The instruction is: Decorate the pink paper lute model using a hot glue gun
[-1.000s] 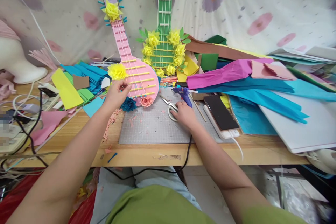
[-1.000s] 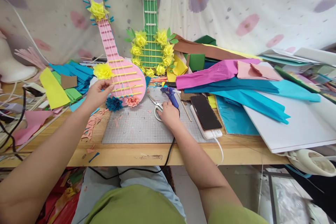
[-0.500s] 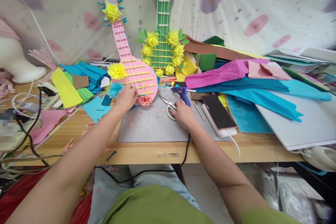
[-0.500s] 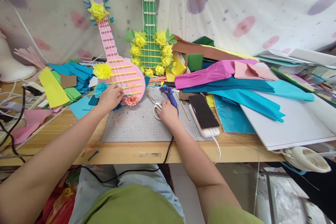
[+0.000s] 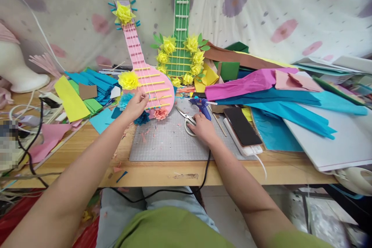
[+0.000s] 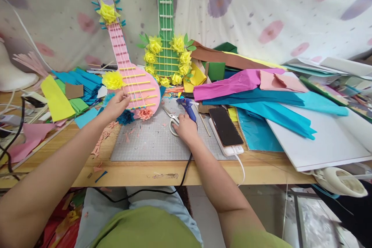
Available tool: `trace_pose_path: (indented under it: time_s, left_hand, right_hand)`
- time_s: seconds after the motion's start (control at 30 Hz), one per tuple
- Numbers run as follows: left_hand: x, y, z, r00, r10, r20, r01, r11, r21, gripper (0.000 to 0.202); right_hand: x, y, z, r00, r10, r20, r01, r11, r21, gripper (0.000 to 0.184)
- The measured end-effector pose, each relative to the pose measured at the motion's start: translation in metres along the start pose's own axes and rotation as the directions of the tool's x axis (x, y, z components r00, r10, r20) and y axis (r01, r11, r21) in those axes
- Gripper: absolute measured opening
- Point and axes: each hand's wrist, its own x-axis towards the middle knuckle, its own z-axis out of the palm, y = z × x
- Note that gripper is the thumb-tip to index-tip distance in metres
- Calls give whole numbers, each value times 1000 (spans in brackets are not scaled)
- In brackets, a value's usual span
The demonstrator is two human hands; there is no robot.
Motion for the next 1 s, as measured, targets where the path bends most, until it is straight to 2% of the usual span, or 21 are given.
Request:
trace_pose_path:
  time_s: [0.03, 0.1, 0.17, 0.27, 0.43, 0.5, 0.57, 0.63, 0.7, 0.77, 0.83, 0.9, 0.97, 1.0]
  left_hand:
    - [0, 0, -6, 999, 40, 25, -44, 983, 179, 15]
    - [-1, 2, -16, 993, 57, 99, -98, 871, 482, 13]
    - [-2, 6, -21, 984, 67, 166, -160, 747, 646, 19]
    - [-3, 10, -18, 958, 89, 272, -266, 631, 729, 28]
    - [-3, 5, -3, 915, 113, 386, -382, 543, 748, 10]
    - [-2, 1, 0, 919, 133, 371, -378, 562, 735, 13]
    - [1, -3, 1, 937, 161, 311, -334, 674, 659, 12]
    - [4, -5, 0, 955, 190, 228, -277, 847, 453, 10]
    - [8, -4, -1, 971, 192, 142, -212, 967, 144, 13]
    - [10, -1, -2, 981, 158, 111, -140, 977, -159, 19]
    - [11, 3, -1, 984, 98, 150, -47, 948, -315, 23]
    - [11, 6, 1, 984, 35, 175, 6, 973, -231, 23]
    - [10, 6, 4, 989, 14, 149, -24, 997, 69, 21]
    - [9, 7, 6, 991, 24, 135, -57, 969, 239, 20]
  right_hand:
    - [0, 0, 0, 1000, 2, 2, -2, 1000, -1, 34]
    - [1, -1, 0, 1000, 15, 4, -15, 1000, -11, 35]
    - [1, -2, -1, 999, 37, 6, -37, 999, -24, 37]
    - [1, -4, -2, 998, 62, 14, -61, 997, -36, 40]
    - [1, -5, -3, 997, 66, 27, -65, 996, -54, 39]
    - [1, -5, -3, 997, 68, 29, -66, 996, -56, 38]
    - [1, -5, -3, 997, 67, 31, -65, 996, -57, 38]
    - [1, -5, -4, 997, 66, 36, -64, 996, -59, 38]
    - [1, -5, -4, 997, 66, 38, -64, 996, -58, 39]
    - [1, -4, -4, 997, 67, 38, -65, 996, -54, 39]
    - [1, -4, -4, 998, 61, 33, -60, 997, -49, 38]
    - [1, -3, -3, 998, 53, 27, -52, 998, -46, 37]
    - [1, -3, -3, 999, 48, 21, -47, 998, -44, 37]
    - [0, -3, -3, 999, 48, 20, -47, 998, -45, 37]
